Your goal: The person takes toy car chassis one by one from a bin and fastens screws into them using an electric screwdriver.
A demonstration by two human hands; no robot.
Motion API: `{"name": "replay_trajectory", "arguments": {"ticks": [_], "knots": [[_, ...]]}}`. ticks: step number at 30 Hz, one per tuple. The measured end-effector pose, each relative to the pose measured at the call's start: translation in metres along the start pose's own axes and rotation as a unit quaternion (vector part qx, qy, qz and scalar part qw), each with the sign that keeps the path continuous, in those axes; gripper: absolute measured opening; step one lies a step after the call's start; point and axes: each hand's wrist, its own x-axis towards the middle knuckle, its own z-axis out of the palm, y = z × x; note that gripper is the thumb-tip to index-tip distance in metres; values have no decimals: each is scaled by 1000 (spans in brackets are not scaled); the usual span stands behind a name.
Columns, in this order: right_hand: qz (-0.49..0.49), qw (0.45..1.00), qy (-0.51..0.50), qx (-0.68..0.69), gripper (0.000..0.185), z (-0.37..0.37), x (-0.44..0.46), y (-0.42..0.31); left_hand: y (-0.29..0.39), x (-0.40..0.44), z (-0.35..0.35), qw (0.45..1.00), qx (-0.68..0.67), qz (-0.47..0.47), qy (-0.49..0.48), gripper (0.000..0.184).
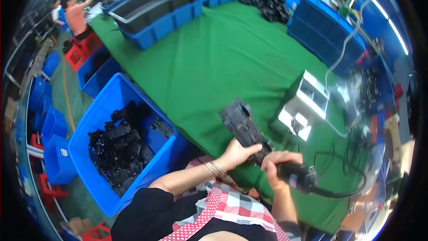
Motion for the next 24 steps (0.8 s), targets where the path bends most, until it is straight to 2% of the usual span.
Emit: {"name": "replay_trajectory", "arguments": {"ticks": [3,5,6,7,9,11,12,13,14,15,16,17,18,19,20,21,22,23,24], "knots": [[31,990,-80,-112,34,-4,-1,-8,-6,-4,-1,997,60,33,-43,30],[122,987,-23,-103,38,-6,0,-24,-19,-7,4,992,77,36,-92,34],[120,991,-30,-56,40,-16,5,-31,-13,-12,12,987,114,67,-94,36],[87,994,56,18,39,-18,6,-36,-1,-18,16,980,139,69,-127,40],[197,961,189,33,33,-31,9,-71,7,-22,26,975,148,73,-147,37],[281,931,233,-14,30,-42,7,-92,1,-26,38,967,156,69,-188,36],[312,917,246,-39,30,-48,-1,-98,5,-31,48,927,256,165,-219,38],[356,901,235,-79,29,-53,-8,-102,-2,-40,60,925,259,114,-253,43],[392,884,241,-87,29,-57,-21,-101,-10,-46,74,925,192,234,-232,51],[430,864,247,-86,30,-64,-36,-102,4,-50,88,928,43,120,-349,55],[417,862,278,-75,30,-64,-46,-104,-23,-56,96,916,-8,54,-398,56],[418,857,286,-92,30,-77,-65,-102,-54,-58,105,901,40,41,-430,58],[412,861,274,-121,23,-83,-75,-110,-73,-58,110,884,86,24,-459,59],[414,860,252,-160,27,-93,-93,-122,-59,-56,112,816,136,42,-560,65],[413,820,314,-240,25,-92,-98,-147,-41,-56,113,783,135,-3,-607,67],[377,830,294,-287,26,-106,-117,-163,-42,-58,109,800,131,102,-576,66],[500,756,280,-316,27,-125,-138,-192,-45,-60,104,808,124,206,-538,66],[502,739,274,-356,28,-140,-161,-212,-44,-54,99,787,166,174,-568,69],[397,718,191,-539,34,-136,-160,-233,-27,-49,93,792,187,90,-574,67]]}}
